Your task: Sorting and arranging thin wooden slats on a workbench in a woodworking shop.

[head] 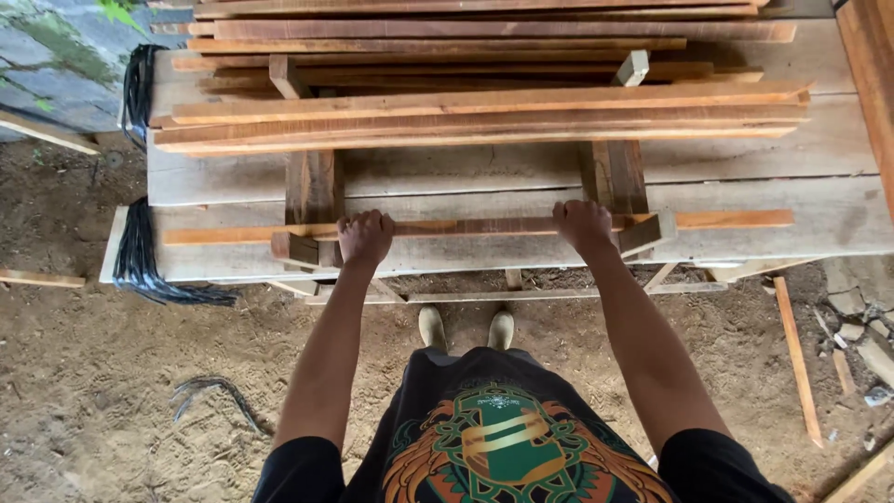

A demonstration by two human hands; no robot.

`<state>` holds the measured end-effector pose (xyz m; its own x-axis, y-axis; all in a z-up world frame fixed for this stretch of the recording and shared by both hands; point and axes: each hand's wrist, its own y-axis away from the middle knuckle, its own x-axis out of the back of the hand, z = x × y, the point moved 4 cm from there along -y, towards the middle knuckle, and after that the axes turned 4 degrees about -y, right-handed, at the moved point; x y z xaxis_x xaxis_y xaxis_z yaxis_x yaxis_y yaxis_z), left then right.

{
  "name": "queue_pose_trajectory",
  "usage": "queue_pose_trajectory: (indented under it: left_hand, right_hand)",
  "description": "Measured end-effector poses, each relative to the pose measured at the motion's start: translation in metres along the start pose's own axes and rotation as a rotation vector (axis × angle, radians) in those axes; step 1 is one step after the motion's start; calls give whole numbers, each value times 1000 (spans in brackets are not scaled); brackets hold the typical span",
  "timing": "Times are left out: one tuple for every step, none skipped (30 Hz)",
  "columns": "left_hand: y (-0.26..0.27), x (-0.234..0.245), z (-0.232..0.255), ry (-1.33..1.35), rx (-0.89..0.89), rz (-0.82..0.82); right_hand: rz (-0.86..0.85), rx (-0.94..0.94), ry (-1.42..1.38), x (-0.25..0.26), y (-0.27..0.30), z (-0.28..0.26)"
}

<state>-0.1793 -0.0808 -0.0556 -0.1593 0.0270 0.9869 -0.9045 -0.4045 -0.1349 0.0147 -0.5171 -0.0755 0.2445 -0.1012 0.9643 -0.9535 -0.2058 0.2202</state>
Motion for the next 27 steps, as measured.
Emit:
queue_pose_trajectory:
  left_hand:
    - [-9,-1,-2,2,1,3]
    - [-18,-11,-7,-16,58,-194]
    - [-25,-20,-12,-33,114,-391]
    - [-38,-24,-18,-31,117,-389]
    - [-52,-28,-22,-46,92,-389]
    - [-62,-34,-24,-60,66,-394]
    - [-73,-37,-22,-58,67,-397]
    - [-94,-26,-20,-79,57,-109]
    - [-111,-14,-18,-99,45,179]
    - [-130,3,-13,-95,43,183]
    - [-148,25,-3,-38,-89,322]
    - [-163,48,4,17,-220,461]
    - [-166,68,11,17,-221,466]
    - [-171,84,18,104,-210,365]
    - [-175,100,24,191,-199,262]
    - [-182,78,18,189,-201,264]
    - [-189,56,13,114,-213,273]
    - [-195,35,8,40,-223,282]
    - [-200,25,6,38,-225,284]
    - [-206,15,3,-18,-203,304]
    - [-211,4,0,-75,-182,324]
    - [-218,2,-2,-73,-181,316]
    - [-223,1,-3,-116,-193,364]
    - [-219,-3,-7,-162,-201,401]
    - [-199,8,-7,-163,-198,383]
    - [-198,26,-3,-170,-210,413]
    - [-196,44,2,-176,-222,444]
  right_hand:
    - [3,1,1,1,-9,5]
    - [-70,16,1,0,-20,8]
    - [-144,31,2,-2,-31,11]
    - [-143,33,4,36,-19,-10]
    - [-29,103,-39,78,-7,-33]
    - [81,170,-81,118,8,-54]
    - [78,170,-78,105,-16,-43]
    - [84,85,-129,96,-45,-30]
    - [90,0,-180,87,-74,-17]
    - [96,-2,-178,100,-83,-24]
    - [395,241,-194,125,-88,-38]
    - [694,488,-205,147,-88,-54]
    - [699,488,-205,149,-97,-58]
    - [605,457,-261,148,-108,-62]
    - [510,427,-316,147,-119,-65]
    - [513,426,-318,145,-121,-67]
    - [322,330,-220,136,-128,-69]
    - [132,233,-123,127,-133,-69]
    - [134,233,-125,122,-136,-69]
    - [139,200,-105,117,-140,-68]
    - [143,168,-85,112,-143,-67]
    - [135,166,-83,102,-157,-58]
    - [476,302,39,103,-165,-54]
    - [806,441,159,95,-162,-52]
    - [788,443,157,94,-143,-51]
    - [771,469,86,107,-138,-53]
    - [753,495,14,120,-133,-55]
